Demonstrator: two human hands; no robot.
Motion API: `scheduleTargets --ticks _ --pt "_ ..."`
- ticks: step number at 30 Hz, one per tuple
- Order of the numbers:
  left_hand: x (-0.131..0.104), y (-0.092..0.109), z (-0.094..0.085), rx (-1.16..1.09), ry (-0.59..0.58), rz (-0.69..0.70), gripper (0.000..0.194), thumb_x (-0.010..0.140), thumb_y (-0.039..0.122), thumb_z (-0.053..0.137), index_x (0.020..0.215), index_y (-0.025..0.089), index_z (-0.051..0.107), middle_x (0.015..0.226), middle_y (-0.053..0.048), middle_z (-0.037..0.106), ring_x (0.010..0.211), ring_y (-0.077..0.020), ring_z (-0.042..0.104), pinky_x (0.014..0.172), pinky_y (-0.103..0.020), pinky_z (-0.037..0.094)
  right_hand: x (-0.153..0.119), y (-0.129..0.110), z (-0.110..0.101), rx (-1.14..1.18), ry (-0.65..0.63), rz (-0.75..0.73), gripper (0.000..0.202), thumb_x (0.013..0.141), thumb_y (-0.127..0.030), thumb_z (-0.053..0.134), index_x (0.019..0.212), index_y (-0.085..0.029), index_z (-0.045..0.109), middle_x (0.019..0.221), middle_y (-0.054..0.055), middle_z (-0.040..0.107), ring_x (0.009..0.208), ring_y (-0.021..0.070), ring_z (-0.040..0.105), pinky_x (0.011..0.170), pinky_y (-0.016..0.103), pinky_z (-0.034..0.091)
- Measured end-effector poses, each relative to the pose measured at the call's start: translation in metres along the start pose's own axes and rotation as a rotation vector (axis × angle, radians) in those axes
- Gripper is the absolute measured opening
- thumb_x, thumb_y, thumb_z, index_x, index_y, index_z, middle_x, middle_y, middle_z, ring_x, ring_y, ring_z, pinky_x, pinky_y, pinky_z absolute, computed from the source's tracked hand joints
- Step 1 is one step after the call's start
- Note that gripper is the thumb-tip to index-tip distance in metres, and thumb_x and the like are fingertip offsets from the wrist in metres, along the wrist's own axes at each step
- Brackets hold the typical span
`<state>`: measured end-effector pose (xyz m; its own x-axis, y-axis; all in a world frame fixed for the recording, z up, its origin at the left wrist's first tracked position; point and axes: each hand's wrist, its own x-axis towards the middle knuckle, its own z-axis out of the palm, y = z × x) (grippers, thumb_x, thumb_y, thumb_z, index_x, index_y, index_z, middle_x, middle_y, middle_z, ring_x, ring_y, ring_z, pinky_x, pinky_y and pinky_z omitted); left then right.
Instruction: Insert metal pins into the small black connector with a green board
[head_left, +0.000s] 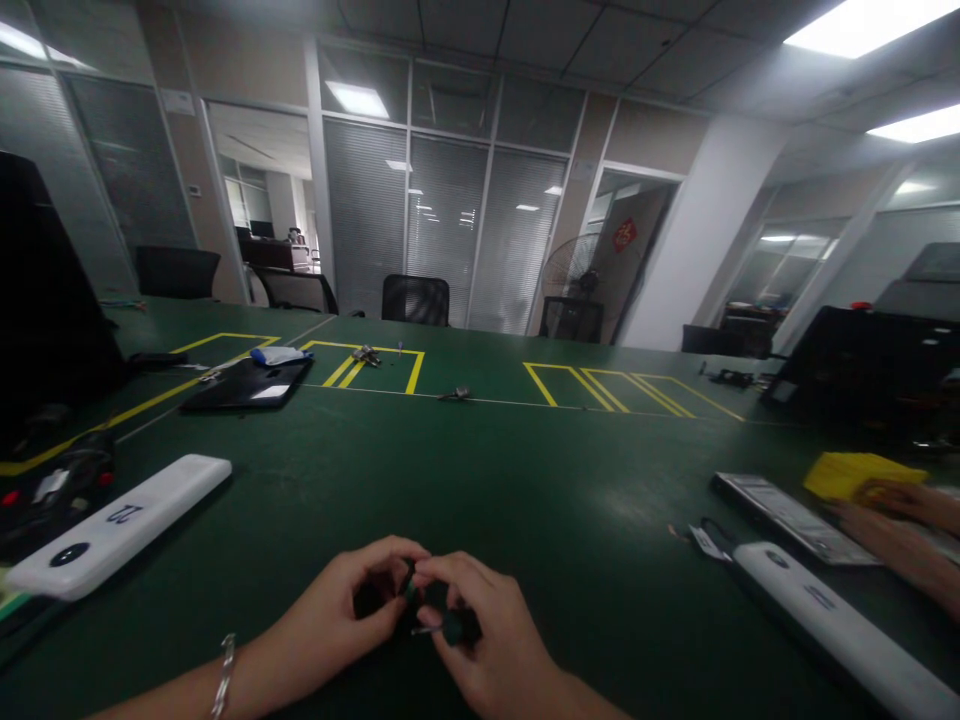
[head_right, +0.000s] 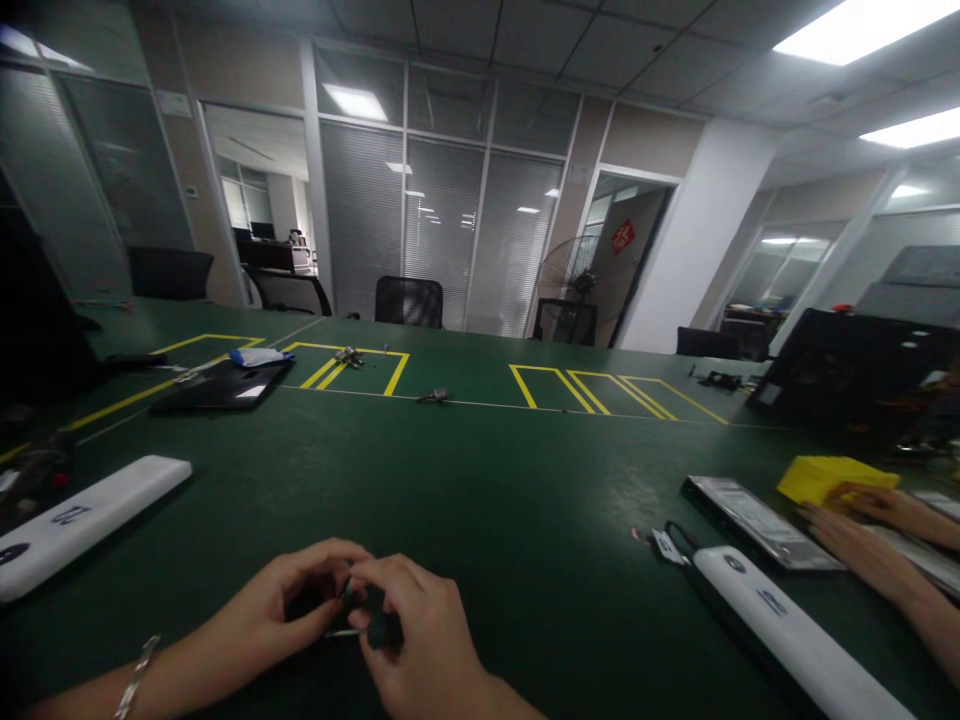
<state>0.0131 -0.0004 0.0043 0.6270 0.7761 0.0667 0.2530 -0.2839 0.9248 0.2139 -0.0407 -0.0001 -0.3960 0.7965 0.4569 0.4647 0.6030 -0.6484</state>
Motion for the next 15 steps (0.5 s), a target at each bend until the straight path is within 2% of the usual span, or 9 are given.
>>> scheduleTargets --ticks 3,7,12,15 --pt "0.001 -0.004 0.002 0.006 0.052 0.012 0.03 0.083 0.02 0.056 0.112 0.022 0.059 0.094 -0.004 0.066 0.086 -0.0209 0.061 0.076 -0.031 0.048 0.002 0.0 0.0 -0.016 -0.003 -0.03 0.042 0.073 -0.009 0.057 0.112 -0.025 0.056 0.1 0.003 0.065 0.071 0.0139 0.058 0.063 0.023 0.046" --pt "0.003 -0.011 0.0 -0.032 0.093 -0.015 0.03 0.083 0.024 0.058 0.113 0.022 0.058 0.083 -0.002 0.061 0.08 -0.0203 0.06 0.074 -0.032 0.048 0.004 0.004 0.001 -0.01 0.01 -0.074 0.041 0.074 -0.011 0.056 0.113 -0.024 0.057 0.104 0.004 0.065 0.076 0.0147 0.061 0.063 0.021 0.048" --pt "0.002 -0.012 -0.002 -0.06 0.088 -0.019 0.031 0.081 0.024 0.058 0.112 0.022 0.059 0.079 0.001 0.056 0.076 -0.018 0.057 0.07 -0.03 0.046 0.002 0.006 0.003 -0.067 -0.036 -0.137 0.042 0.076 -0.012 0.056 0.116 -0.025 0.056 0.108 0.004 0.066 0.094 0.0164 0.064 0.078 0.023 0.051" --pt "0.002 -0.012 -0.001 -0.043 0.104 -0.022 0.034 0.079 0.023 0.058 0.113 0.022 0.058 0.077 0.002 0.053 0.073 -0.0169 0.054 0.068 -0.029 0.044 0.002 0.006 0.004 -0.129 -0.052 -0.172 0.043 0.078 -0.011 0.054 0.118 -0.026 0.055 0.111 0.003 0.067 0.097 0.0161 0.065 0.083 0.023 0.051"
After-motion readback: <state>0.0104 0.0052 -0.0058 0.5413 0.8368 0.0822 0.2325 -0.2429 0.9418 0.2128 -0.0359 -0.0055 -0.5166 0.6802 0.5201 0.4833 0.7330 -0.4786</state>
